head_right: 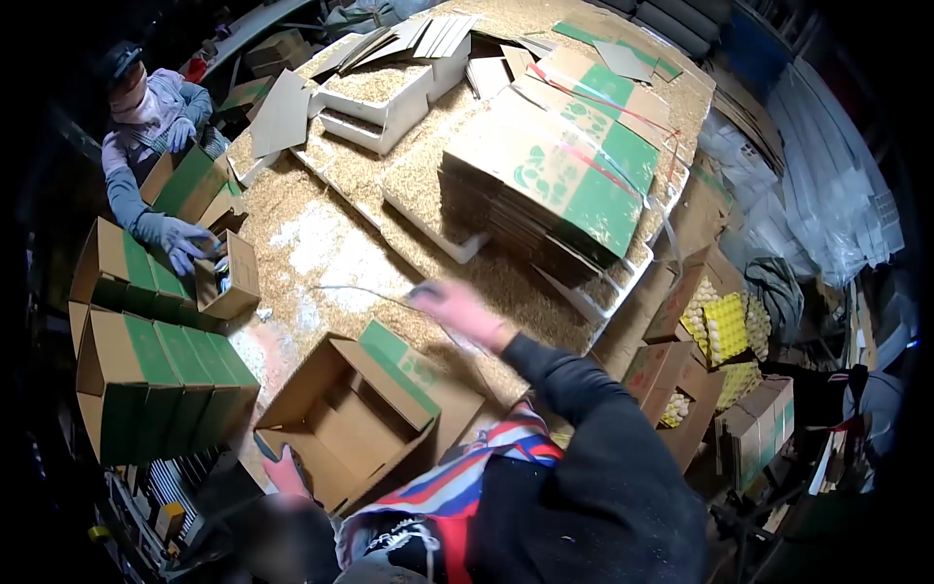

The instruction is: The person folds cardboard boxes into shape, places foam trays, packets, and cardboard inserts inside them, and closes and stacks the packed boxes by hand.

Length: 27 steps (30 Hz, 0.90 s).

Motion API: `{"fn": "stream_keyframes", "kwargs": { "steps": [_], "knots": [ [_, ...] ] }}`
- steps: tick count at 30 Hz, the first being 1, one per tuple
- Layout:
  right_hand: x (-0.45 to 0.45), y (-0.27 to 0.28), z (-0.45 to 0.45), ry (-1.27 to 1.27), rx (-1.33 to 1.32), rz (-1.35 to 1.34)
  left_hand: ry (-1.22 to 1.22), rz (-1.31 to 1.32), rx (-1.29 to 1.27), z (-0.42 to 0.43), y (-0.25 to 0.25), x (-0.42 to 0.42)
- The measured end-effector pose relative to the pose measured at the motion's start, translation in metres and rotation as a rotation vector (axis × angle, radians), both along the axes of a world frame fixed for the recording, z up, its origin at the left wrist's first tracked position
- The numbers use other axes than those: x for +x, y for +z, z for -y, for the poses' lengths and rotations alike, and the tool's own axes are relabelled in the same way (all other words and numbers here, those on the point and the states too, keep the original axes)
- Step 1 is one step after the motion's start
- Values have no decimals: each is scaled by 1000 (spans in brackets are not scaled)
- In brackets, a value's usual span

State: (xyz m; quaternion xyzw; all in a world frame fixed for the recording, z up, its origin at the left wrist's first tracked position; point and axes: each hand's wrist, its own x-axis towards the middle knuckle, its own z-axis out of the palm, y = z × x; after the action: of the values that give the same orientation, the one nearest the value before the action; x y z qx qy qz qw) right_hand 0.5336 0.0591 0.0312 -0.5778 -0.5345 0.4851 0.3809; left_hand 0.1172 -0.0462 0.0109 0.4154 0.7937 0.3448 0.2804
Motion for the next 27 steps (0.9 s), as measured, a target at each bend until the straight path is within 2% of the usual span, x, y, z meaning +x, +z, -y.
{"fn": "stream_keyframes", "kwargs": {
  "steps": [1, 2, 3, 4, 8, 9, 11, 12, 13, 14, 15, 16, 17, 19, 20, 21, 24, 25, 27],
  "knots": [
    [40, -8, -12, -131, 192, 252, 29, 25, 6, 3, -1, -4],
    [73, 28, -18, -151, -154, 241, 62, 51, 7, 8, -1, -6],
    [97, -3, -25, -207, 95, 249, 97, 79, 12, 6, -1, -5],
    [96, 25, -26, -205, 260, 377, 72, 127, -31, 1, 17, 4],
    [149, 34, -61, -461, 200, 452, 155, 16, -22, -2, 46, 34],
    [164, 40, -75, -507, 244, 597, 162, 29, -37, -2, 40, 29],
    [157, 49, -82, -613, 395, 523, 177, 59, -67, 3, 25, 13],
    [136, 46, -73, -606, 432, 364, 189, 42, -80, 2, 24, 14],
    [102, 56, -56, -602, 246, 231, 201, 26, -91, 2, 24, 14],
    [84, 24, -47, -661, 182, 64, 211, 7, -103, 2, 24, 13],
    [77, -17, -43, -704, 34, 89, 238, 43, -73, 2, 21, 13],
    [78, -50, -48, -751, -158, -97, 267, 79, -43, 3, 17, 13],
    [86, -106, -65, -824, -138, -86, 294, 111, -16, 6, 13, 11],
    [59, -67, -103, -1071, -442, 212, 209, 130, 64, 9, -3, -1],
    [51, -52, -113, -1113, -510, 226, 168, 138, 105, 9, 0, 1],
    [48, -61, -123, -1188, -509, 256, 168, 165, 87, 10, 3, 3],
    [42, -54, -134, -1205, -442, 296, 123, 210, 99, 9, 6, 2],
    [52, -55, -138, -1157, -356, 90, 124, 222, 100, 12, 4, 0],
    [46, -46, -150, -1209, -191, -142, 123, 246, 101, 7, 12, 8]
  ]
}}
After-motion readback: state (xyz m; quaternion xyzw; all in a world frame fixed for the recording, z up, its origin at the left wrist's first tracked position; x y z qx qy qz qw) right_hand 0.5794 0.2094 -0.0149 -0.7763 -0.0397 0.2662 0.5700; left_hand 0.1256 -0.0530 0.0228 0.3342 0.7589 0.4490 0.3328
